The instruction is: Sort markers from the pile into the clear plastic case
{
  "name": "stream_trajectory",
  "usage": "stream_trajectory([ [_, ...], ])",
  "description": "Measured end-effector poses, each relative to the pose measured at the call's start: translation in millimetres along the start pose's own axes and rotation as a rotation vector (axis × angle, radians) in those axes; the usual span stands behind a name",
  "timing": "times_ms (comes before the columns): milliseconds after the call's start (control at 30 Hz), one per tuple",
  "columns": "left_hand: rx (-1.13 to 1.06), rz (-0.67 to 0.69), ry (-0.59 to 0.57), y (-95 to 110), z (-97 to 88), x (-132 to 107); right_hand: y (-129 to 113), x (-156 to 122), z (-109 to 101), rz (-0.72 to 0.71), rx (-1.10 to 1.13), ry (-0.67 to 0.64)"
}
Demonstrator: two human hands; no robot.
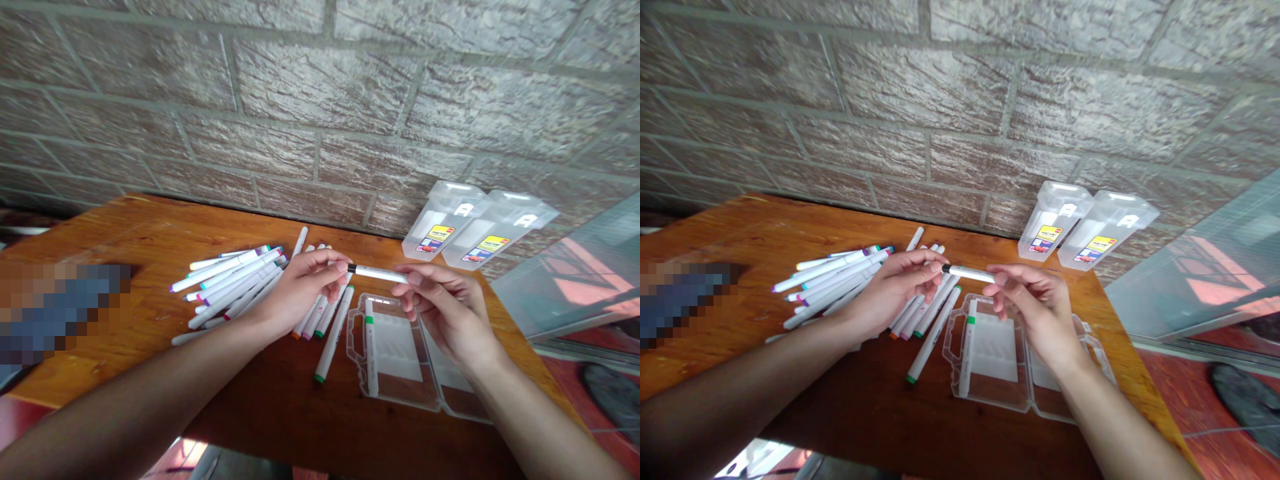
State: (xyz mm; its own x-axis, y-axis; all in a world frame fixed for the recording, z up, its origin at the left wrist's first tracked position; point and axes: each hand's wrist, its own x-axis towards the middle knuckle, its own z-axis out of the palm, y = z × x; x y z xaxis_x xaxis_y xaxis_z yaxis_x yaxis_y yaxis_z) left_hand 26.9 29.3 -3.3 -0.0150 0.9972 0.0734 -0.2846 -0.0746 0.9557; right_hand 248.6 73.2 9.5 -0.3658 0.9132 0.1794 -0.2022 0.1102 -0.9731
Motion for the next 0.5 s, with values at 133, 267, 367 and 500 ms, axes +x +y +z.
stream_trajectory([
  [133, -0.014, -0.007, 0.005, 0.8, 0.0, -0.1, -1.1, 0.0, 0.7, 0.024, 0.015, 0.003],
  [267, -0.020, -0.012, 0.005, 0.4, -0.5, -0.6, -3.0, 0.1, 1.5, 0.041, 0.018, 0.024],
  [367, -0.032, -0.010, -0.003, 0.3, -0.4, -0.9, -4.9, 0.4, 2.6, 0.057, 0.041, 0.035],
  [500, -0.042, -0.013, -0.004, 0.7, 0.2, -0.9, -7.0, 1.5, 4.4, 0.079, 0.090, 0.039],
])
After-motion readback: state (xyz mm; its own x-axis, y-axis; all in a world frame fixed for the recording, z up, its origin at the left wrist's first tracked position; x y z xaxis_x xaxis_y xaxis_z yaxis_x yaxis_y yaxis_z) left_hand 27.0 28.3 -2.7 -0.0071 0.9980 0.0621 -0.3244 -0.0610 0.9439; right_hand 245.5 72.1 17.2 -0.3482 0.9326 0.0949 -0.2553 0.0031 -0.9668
